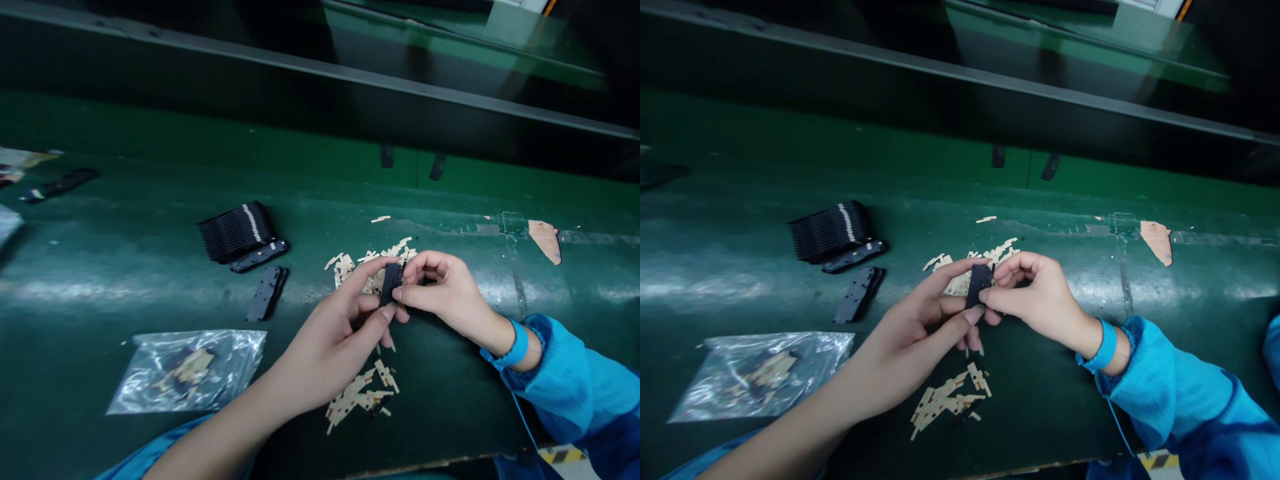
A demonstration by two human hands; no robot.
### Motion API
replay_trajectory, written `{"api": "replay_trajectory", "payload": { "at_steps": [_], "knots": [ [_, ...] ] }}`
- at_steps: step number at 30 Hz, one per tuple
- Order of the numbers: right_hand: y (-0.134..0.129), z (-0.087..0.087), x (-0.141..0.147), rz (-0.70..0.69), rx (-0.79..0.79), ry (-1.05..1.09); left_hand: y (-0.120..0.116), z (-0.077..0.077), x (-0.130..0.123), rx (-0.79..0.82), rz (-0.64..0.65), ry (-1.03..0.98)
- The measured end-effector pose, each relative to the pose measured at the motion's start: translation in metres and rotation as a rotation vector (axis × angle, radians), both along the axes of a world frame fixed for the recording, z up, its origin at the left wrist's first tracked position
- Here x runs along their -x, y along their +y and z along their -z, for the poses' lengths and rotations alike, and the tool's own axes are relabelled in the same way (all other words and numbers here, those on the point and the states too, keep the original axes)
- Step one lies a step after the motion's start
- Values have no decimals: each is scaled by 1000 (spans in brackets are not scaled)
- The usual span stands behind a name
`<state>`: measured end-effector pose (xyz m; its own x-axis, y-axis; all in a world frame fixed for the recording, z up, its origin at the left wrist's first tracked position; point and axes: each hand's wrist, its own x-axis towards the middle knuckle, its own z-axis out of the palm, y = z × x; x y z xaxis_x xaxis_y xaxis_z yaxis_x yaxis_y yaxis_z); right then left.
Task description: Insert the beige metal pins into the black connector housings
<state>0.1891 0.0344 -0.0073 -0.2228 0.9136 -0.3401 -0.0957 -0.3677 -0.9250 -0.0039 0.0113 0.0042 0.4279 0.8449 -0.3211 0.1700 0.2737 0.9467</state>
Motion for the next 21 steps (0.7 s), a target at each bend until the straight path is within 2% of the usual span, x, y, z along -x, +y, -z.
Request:
{"api": "replay_trajectory", "payload": {
  "at_steps": [9, 14, 19, 21],
  "knots": [
    [3, 2, -2, -43, -8, -18, -1, 1, 3, 18, 13, -6],
    [3, 1, -3, 7, -8, 4, 0, -1, 4, 48, -5, -93],
    [3, 0, -4, -89, 11, 106, 2, 1, 9, 80, 15, -168],
    [2, 1, -4, -83, -7, 108, 3, 4, 9, 115, 1, -216]
  ]
}}
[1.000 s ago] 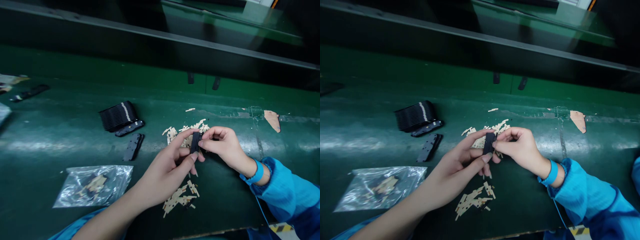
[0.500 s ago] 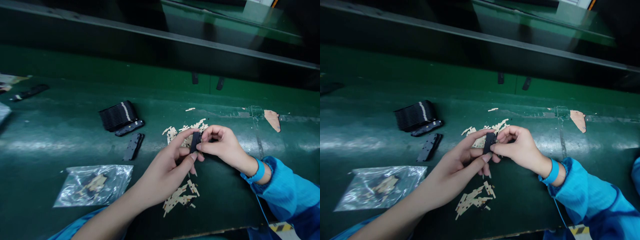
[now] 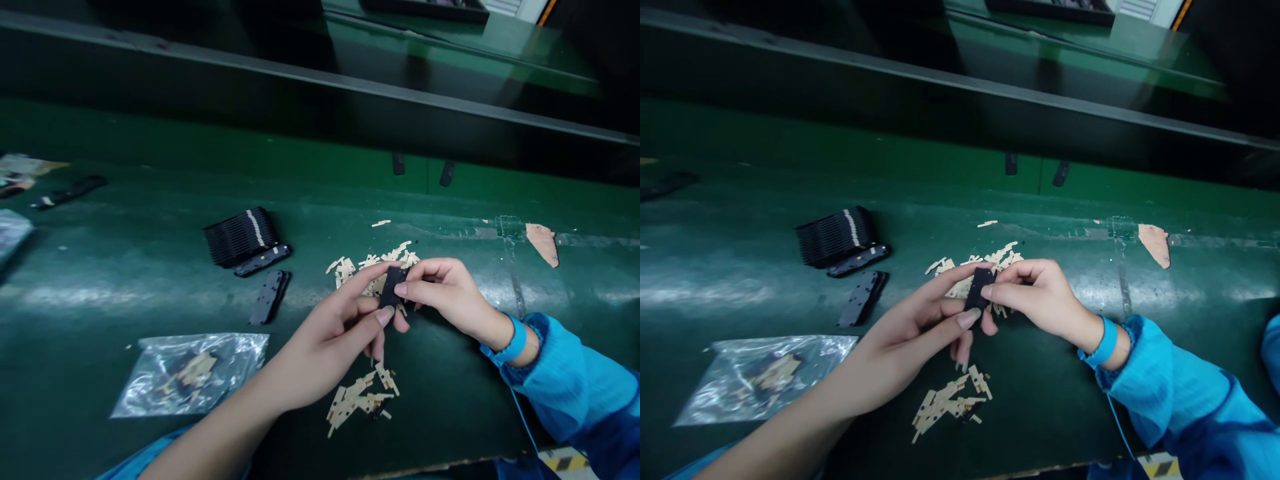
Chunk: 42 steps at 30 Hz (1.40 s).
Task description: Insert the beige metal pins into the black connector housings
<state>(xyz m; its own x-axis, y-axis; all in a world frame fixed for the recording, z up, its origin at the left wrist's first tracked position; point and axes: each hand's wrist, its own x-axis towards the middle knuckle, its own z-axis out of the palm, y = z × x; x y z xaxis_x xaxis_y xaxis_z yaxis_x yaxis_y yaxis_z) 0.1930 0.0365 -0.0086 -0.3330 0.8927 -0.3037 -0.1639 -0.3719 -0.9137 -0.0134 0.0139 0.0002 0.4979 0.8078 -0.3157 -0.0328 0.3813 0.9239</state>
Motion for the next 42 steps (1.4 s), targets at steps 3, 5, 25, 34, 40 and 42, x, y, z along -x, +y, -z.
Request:
{"api": "replay_trajectory", "payload": {
  "at_steps": [3, 5, 25, 34, 40, 42],
  "knots": [
    [-1, 3, 0, 22, -40, 5, 1, 4, -1, 80, -39, -112],
    [-1, 5, 0, 14, -69, 4, 3, 5, -3, 143, -37, -197],
    [-7, -5, -1, 130, -285, -241, -3, 2, -4, -278, 2, 209],
    [-4, -1, -6, 42, -266, -155, 2, 7, 0, 103, -19, -184],
    [-2, -3, -8, 5, -312, -153, 4, 4, 3, 247, 56, -282],
    [-1, -4, -9, 10, -335, -159, 5, 5, 5, 319, 73, -329]
  ]
}}
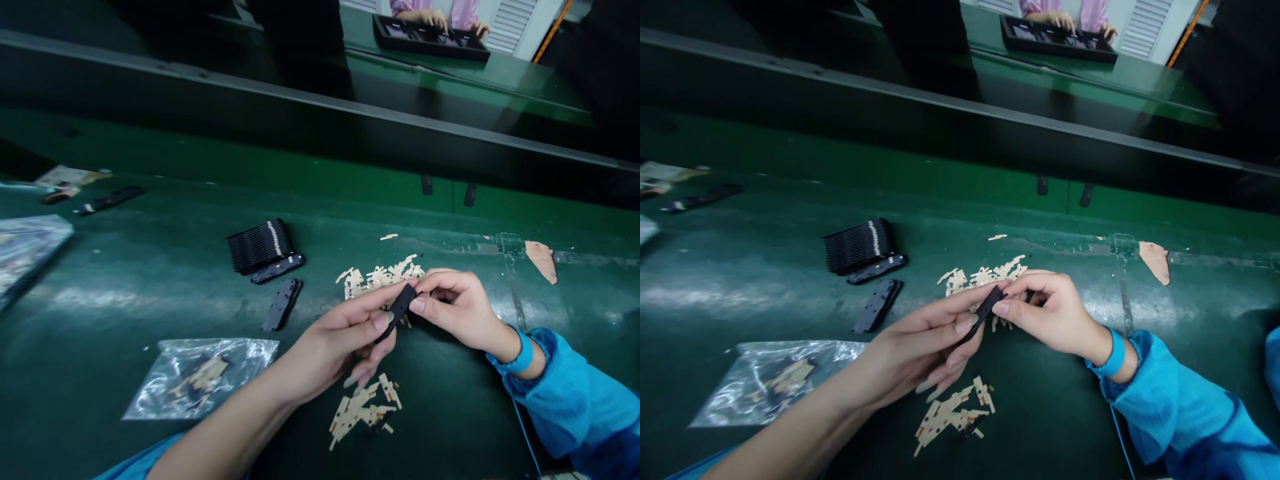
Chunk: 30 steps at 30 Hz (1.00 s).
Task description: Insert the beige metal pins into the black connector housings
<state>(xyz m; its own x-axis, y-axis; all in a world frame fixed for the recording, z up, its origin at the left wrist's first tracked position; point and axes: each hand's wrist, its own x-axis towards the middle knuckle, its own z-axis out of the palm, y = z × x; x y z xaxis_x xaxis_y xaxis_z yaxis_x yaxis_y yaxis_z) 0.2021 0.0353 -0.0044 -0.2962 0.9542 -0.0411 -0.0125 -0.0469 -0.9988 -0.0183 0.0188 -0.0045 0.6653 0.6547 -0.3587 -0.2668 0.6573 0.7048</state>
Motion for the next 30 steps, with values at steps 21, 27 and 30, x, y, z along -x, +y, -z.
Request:
{"api": "replay_trajectory", "payload": {
  "at_steps": [21, 27, 30],
  "knots": [
    [7, -15, -14, 38, -96, -66, 6, -3, 0, 29, 80, -54],
    [6, -19, -12, -23, -130, -86, 5, -3, 1, 15, 96, -37],
    [7, -20, -11, -29, -110, -81, 6, -4, 1, 2, 104, -30]
  ]
}}
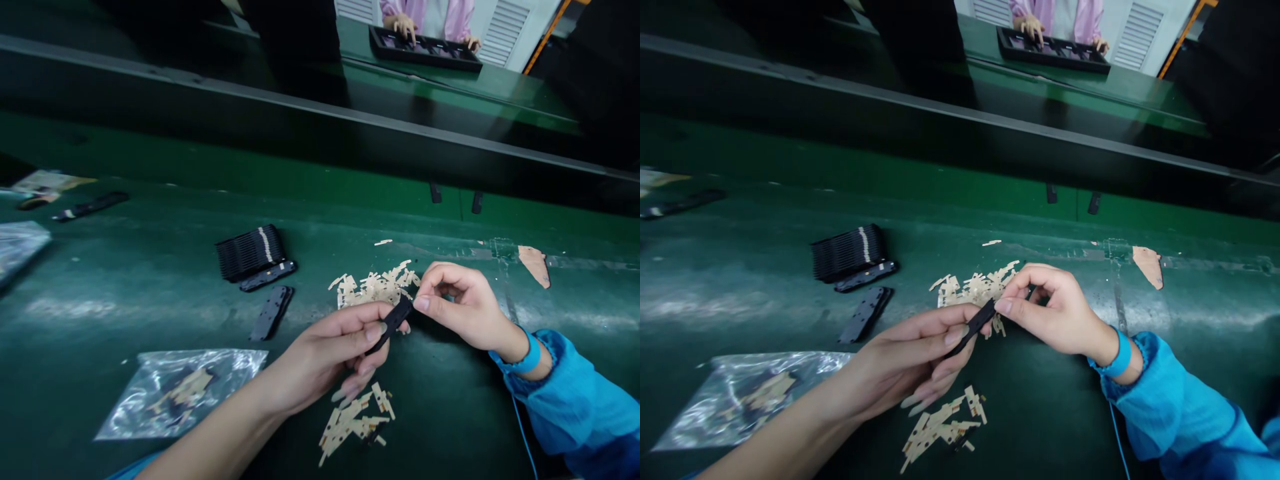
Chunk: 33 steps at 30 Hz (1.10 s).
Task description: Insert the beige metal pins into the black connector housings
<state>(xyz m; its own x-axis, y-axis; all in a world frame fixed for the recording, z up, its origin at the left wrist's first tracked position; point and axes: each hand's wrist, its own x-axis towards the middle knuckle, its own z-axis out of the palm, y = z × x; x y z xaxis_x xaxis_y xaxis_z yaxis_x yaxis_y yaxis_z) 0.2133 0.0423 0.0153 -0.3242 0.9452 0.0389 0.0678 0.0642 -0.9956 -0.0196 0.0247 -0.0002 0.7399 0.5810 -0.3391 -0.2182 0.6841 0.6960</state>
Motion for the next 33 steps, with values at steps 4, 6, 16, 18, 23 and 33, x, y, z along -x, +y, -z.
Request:
{"api": "replay_trajectory", "payload": {
  "at_steps": [4, 6, 16, 18, 23, 33],
  "knots": [
    [0, 1, 1, -8, 29, 12, 0, -1, 0, -22, 19, 16],
    [1, 3, 1, -10, 62, 17, 1, 2, 1, -36, 30, 21],
    [2, 5, 1, -23, 82, -129, -5, -2, -2, -343, -80, 293],
    [0, 6, 2, -65, 28, -193, -6, -5, -3, -411, -73, 359],
    [-2, 15, 4, -59, 27, -277, -3, -5, -4, -738, -5, 659],
    [76, 7, -18, 172, 148, -395, 12, -5, 7, -943, -298, 1067]
  ]
}}
